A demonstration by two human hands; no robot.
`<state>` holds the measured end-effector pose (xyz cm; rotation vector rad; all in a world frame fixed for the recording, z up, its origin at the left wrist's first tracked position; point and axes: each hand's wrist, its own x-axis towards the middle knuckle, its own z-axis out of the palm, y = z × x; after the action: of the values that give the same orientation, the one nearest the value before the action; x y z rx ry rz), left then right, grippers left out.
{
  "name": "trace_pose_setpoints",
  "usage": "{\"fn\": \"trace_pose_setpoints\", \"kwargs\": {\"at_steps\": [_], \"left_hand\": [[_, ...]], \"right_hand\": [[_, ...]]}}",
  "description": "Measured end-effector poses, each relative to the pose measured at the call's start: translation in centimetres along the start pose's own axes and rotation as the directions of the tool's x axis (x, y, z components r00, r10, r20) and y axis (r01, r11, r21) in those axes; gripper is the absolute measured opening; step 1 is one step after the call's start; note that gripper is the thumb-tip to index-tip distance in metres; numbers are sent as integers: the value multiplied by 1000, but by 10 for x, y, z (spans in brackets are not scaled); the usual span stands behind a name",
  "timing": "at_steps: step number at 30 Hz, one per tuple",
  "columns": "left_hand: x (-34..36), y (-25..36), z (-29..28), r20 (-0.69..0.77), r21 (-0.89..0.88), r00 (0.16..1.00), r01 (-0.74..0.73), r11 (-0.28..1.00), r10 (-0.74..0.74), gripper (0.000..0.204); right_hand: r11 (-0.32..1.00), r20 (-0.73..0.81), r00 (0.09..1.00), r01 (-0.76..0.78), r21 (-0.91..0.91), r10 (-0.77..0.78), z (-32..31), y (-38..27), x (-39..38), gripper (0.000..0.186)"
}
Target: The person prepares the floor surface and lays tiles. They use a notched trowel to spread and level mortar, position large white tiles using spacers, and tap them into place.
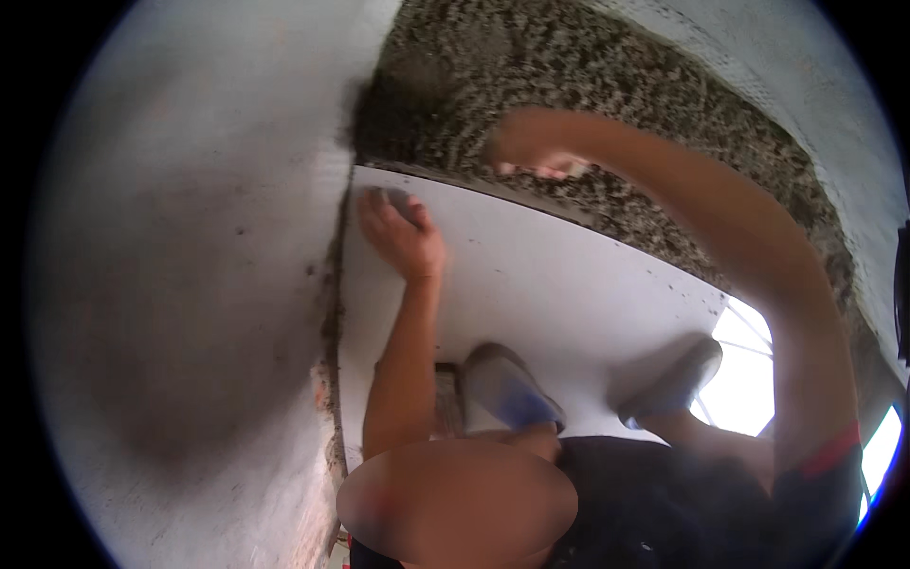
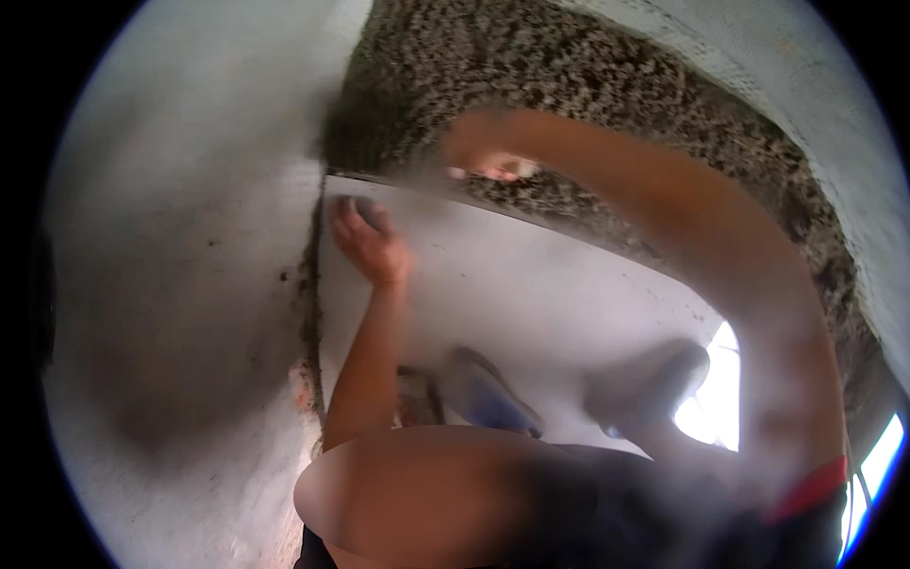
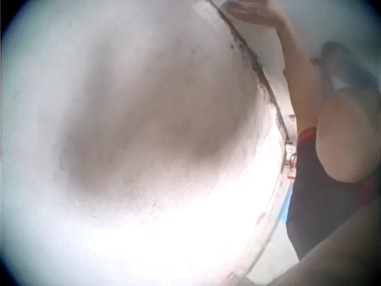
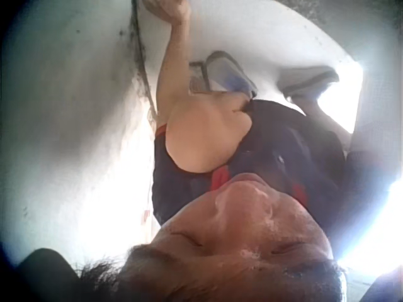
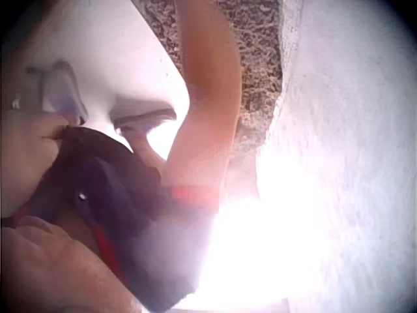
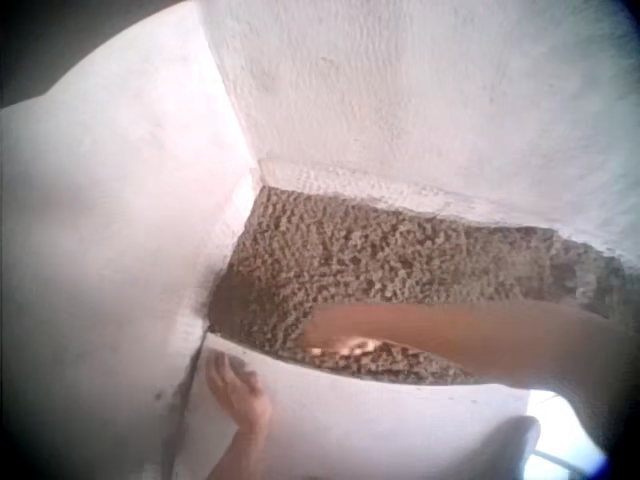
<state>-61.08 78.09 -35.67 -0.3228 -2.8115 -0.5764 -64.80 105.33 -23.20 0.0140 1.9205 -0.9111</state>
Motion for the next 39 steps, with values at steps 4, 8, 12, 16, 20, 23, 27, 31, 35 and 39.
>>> {"fn": "trace_pose_setpoints", "kwargs": {"at_steps": [4, 8, 12, 16, 20, 23, 27, 31, 35, 39], "left_hand": [[-10, -16, -5, 19, 60, 997, 71, 996, -72, 52], [-8, -26, -8, 20, 66, 998, 56, 996, -58, 51], [-9, -32, -8, 18, 52, 1000, 12, 999, -13, 51], [-4, -23, -3, 11, 21, 1000, -18, 1000, 18, 53], [-9, -26, -4, 46, 39, 999, 7, 999, -9, 57], [-6, -21, -7, 80, 81, 996, 30, 996, -37, 62], [-7, -24, -6, 101, 128, 993, 44, 991, -58, 67], [-15, -27, -24, 229, 15, 970, 85, 996, -86, 68], [-48, -91, -74, 297, 451, 822, -570, 687, 486, 62], [-117, -43, -123, 199, 16, 976, 88, 996, -90, 50]], "right_hand": [[952, -36, 960, -271, 139, 279, 11, -9, -6, 19], [924, 53, 930, -366, 108, 362, 33, 90, -65, 24], [838, -21, 869, -483, -253, 495, 69, 178, -178, 31], [595, 20, 655, -673, -439, 755, 122, 323, -320, 38], [715, -20, 761, -618, -326, 648, 117, 335, -381, 38], [777, -148, 800, -600, -190, 582, 92, 302, -356, 37], [920, -92, 916, -392, 1, 390, 67, 213, -232, 23], [900, 24, 952, -296, 319, 304, 61, 175, -138, 12], [947, 130, 962, -261, 189, 239, 56, 154, -134, 6], [902, 163, 934, -351, 251, 318, 71, 226, -185, 3]]}}
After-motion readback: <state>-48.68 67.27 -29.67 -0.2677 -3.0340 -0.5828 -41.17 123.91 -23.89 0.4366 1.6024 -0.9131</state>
